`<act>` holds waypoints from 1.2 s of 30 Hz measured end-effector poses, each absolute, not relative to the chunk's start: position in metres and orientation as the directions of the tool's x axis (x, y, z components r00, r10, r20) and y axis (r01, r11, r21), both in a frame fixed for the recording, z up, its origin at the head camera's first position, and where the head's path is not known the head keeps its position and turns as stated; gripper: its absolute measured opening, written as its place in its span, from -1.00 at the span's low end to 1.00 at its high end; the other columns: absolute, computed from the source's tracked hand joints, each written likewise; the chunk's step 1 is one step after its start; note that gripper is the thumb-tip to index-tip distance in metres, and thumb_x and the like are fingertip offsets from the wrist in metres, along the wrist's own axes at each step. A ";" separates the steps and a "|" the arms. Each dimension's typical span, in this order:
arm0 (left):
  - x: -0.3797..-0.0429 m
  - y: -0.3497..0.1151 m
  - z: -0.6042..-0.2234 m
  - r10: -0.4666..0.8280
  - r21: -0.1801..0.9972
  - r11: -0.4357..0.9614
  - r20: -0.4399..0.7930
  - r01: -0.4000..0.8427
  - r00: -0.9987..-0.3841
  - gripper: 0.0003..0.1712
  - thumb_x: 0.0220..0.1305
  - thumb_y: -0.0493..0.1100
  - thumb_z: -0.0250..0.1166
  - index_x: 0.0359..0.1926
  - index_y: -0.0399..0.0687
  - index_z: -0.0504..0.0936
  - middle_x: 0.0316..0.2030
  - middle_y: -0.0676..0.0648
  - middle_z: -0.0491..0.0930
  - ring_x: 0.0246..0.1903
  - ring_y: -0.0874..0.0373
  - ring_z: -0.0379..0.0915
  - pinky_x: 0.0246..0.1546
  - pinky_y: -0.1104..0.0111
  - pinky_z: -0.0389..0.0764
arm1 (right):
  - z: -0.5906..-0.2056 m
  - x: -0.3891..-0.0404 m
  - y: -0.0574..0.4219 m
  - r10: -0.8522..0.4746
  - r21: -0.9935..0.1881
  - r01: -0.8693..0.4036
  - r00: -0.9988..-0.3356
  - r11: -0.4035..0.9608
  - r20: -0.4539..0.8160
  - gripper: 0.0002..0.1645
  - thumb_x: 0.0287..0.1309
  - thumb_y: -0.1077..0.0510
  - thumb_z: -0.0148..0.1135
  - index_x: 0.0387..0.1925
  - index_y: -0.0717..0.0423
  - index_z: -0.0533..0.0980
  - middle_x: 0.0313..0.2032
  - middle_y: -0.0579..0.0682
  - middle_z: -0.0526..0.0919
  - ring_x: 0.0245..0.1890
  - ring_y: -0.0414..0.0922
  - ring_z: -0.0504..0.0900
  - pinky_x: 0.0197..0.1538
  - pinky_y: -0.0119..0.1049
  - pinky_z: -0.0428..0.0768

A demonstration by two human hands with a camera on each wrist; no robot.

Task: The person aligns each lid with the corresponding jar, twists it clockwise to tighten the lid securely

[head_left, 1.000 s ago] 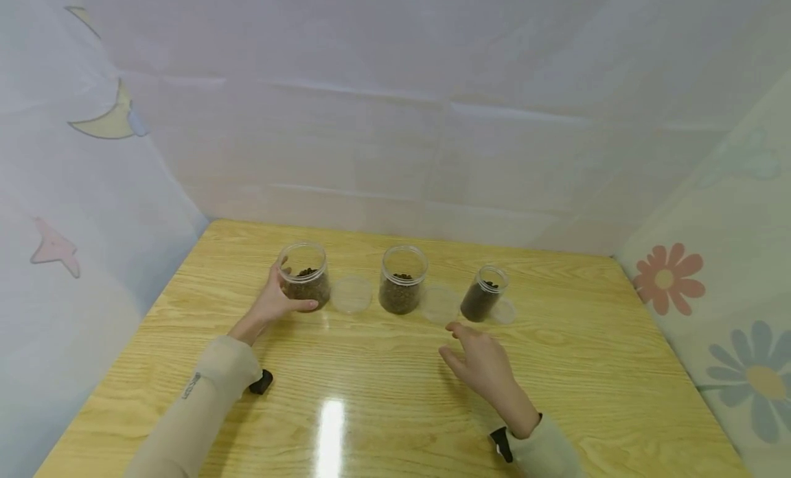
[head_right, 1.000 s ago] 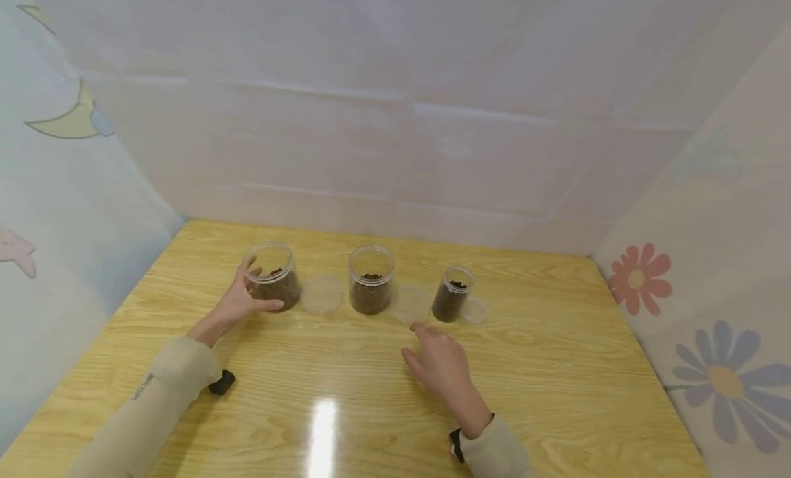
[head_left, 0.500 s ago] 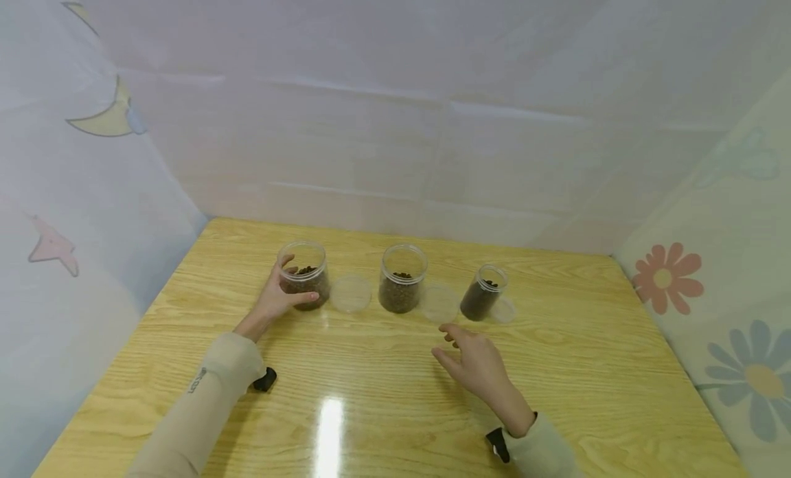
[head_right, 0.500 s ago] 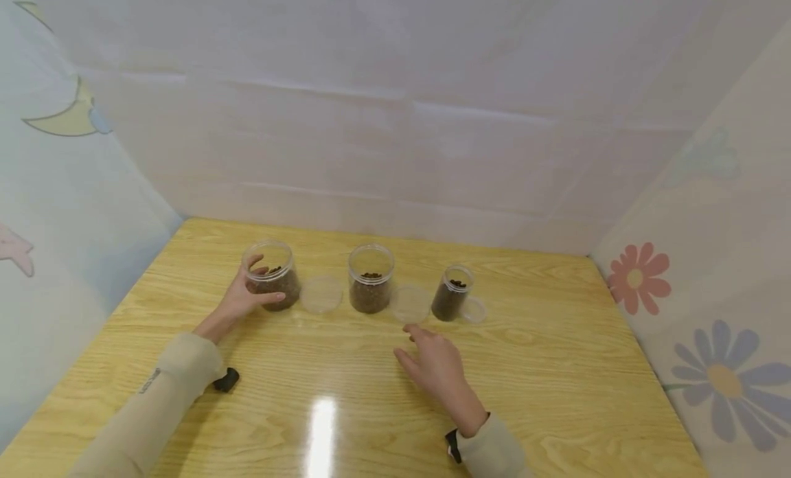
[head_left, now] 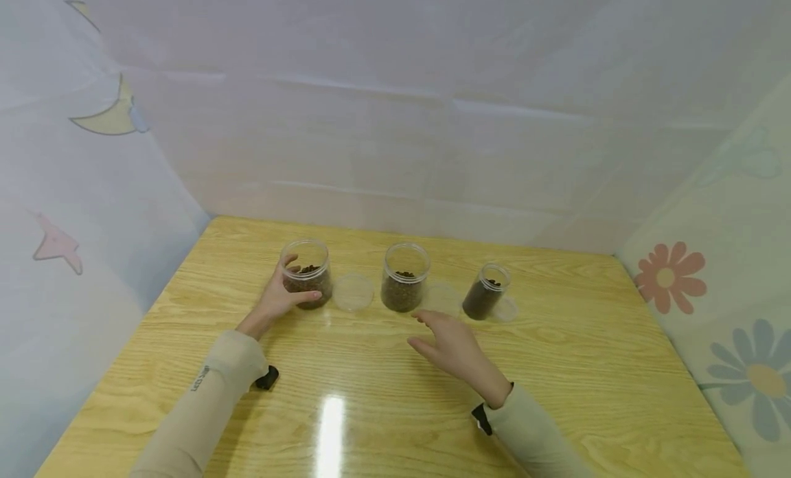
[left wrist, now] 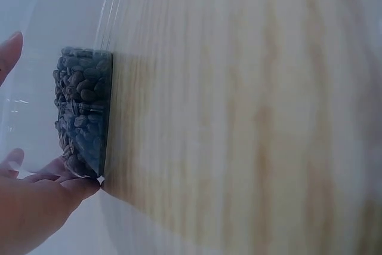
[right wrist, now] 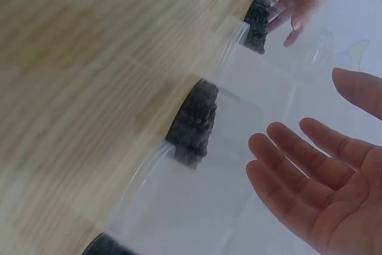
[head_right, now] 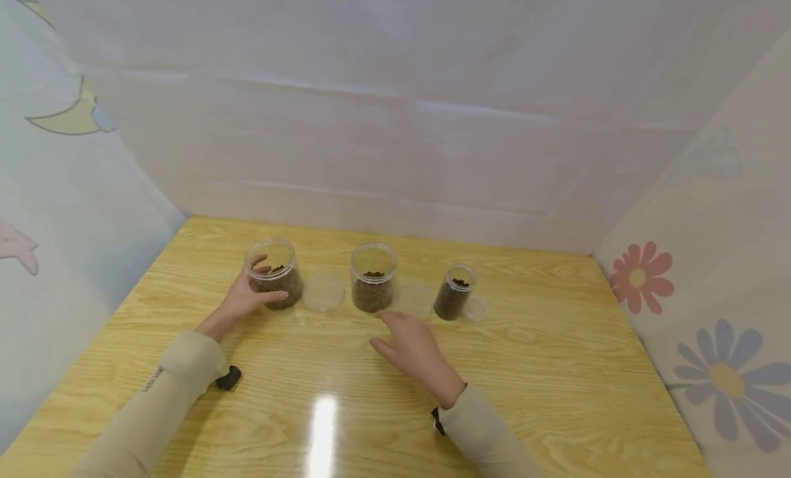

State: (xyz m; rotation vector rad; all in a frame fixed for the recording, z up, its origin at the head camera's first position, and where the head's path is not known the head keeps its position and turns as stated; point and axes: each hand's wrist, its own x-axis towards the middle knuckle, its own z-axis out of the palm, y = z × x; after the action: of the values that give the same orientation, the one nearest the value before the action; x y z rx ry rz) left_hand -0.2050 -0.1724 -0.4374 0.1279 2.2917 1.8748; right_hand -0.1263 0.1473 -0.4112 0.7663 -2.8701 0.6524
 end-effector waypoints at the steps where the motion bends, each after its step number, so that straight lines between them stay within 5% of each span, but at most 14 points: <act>1: -0.206 -0.173 -0.438 0.179 0.979 0.201 -0.082 -0.045 -0.980 0.08 0.01 -0.34 0.36 0.37 -0.18 -0.21 0.29 -0.45 -0.09 0.27 -0.32 -0.15 0.21 -0.12 -0.04 | -0.411 -0.129 0.144 -0.469 -0.375 -0.510 -0.860 0.774 0.201 -0.49 0.03 0.05 0.30 -0.01 0.24 0.49 -0.09 0.11 0.60 -0.14 0.01 0.59 -0.15 -0.12 0.55; 11: -0.220 -0.176 -0.463 0.173 0.974 0.228 -0.048 -0.007 -0.984 0.13 -0.02 -0.22 0.42 0.38 -0.09 -0.21 0.29 -0.38 -0.06 0.28 -0.26 -0.14 0.21 -0.11 -0.02 | -0.410 -0.156 0.113 -0.606 -0.354 -0.609 -0.784 0.710 0.133 -0.48 0.09 0.04 0.26 0.03 0.25 0.46 -0.04 0.13 0.57 -0.05 0.03 0.54 -0.06 -0.12 0.52; 26: -0.218 -0.176 -0.465 0.177 0.979 0.204 -0.046 -0.009 -0.983 0.13 0.01 -0.26 0.39 0.38 -0.12 -0.25 0.28 -0.41 -0.09 0.27 -0.30 -0.15 0.21 -0.12 -0.04 | -0.420 -0.187 0.083 -0.652 -0.350 -0.616 -0.758 0.706 0.018 -0.47 0.12 0.06 0.23 0.08 0.26 0.42 0.01 0.15 0.53 -0.03 0.02 0.53 -0.05 -0.18 0.52; 36: -0.218 -0.177 -0.465 0.157 0.974 0.227 -0.051 -0.014 -0.986 0.13 -0.01 -0.22 0.41 0.37 -0.09 -0.21 0.28 -0.39 -0.06 0.26 -0.28 -0.12 0.21 -0.10 -0.01 | -0.428 -0.201 0.055 -0.681 -0.194 -0.660 -0.730 0.726 -0.067 -0.37 0.11 -0.04 0.22 0.14 0.24 0.38 0.10 0.15 0.45 0.05 0.02 0.47 0.04 -0.21 0.46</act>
State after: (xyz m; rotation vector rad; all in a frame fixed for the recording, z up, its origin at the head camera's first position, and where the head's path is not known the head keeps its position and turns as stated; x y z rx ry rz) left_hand -0.2176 -0.1771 -0.4654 0.1382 2.3486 1.8665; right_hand -0.2010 0.0548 -0.4281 1.1868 -3.0413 0.2578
